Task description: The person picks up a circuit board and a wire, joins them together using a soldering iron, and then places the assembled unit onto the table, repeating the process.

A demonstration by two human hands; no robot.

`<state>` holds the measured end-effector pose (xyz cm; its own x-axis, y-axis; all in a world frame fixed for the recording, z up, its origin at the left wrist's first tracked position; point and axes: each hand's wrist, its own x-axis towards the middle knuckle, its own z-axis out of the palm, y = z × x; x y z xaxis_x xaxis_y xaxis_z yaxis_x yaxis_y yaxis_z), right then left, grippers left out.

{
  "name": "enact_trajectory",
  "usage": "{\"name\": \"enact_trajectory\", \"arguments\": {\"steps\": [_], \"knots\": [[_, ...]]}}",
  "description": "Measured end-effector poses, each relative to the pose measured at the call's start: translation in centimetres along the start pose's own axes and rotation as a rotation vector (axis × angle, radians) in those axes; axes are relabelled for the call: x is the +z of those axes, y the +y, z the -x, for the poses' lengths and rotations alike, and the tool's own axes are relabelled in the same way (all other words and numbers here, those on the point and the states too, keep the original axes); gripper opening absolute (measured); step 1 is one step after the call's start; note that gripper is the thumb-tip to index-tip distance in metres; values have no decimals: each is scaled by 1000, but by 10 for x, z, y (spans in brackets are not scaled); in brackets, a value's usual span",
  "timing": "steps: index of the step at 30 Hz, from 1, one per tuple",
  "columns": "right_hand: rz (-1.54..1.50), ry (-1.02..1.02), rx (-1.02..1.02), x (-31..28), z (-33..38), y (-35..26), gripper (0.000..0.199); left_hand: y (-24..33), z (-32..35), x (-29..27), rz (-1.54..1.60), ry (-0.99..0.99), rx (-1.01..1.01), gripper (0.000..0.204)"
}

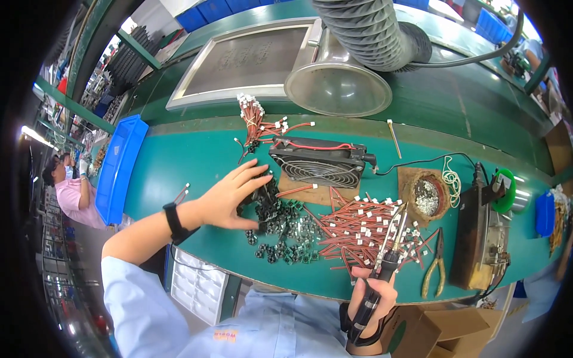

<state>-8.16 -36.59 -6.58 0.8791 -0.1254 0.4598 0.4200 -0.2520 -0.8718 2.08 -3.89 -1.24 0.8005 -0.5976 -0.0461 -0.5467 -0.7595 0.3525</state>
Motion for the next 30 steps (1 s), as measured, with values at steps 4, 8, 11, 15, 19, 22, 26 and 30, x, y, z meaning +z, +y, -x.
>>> {"name": "enact_trajectory", "arguments": {"steps": [4,8,11,15,19,22,26,30], "knots": [[7,-13,0,-1,0,-1,22,-2,3,-6,148,135,-18,79],[-8,-17,0,2,0,-2,22,-27,-9,1,-10,225,-221,69],[5,-1,16,2,1,-1,22,-14,-9,-2,-64,165,-226,65],[-6,2,30,1,1,-2,22,13,15,-3,-6,40,-212,74],[-10,-20,17,-1,-1,-3,21,22,45,5,-11,97,-190,93],[0,-21,24,0,0,-4,21,13,45,10,-22,142,-144,105],[1,-6,26,3,1,-3,20,-4,23,5,4,115,-25,113],[8,2,26,5,0,-4,20,-5,1,-1,-41,61,90,102]]}}
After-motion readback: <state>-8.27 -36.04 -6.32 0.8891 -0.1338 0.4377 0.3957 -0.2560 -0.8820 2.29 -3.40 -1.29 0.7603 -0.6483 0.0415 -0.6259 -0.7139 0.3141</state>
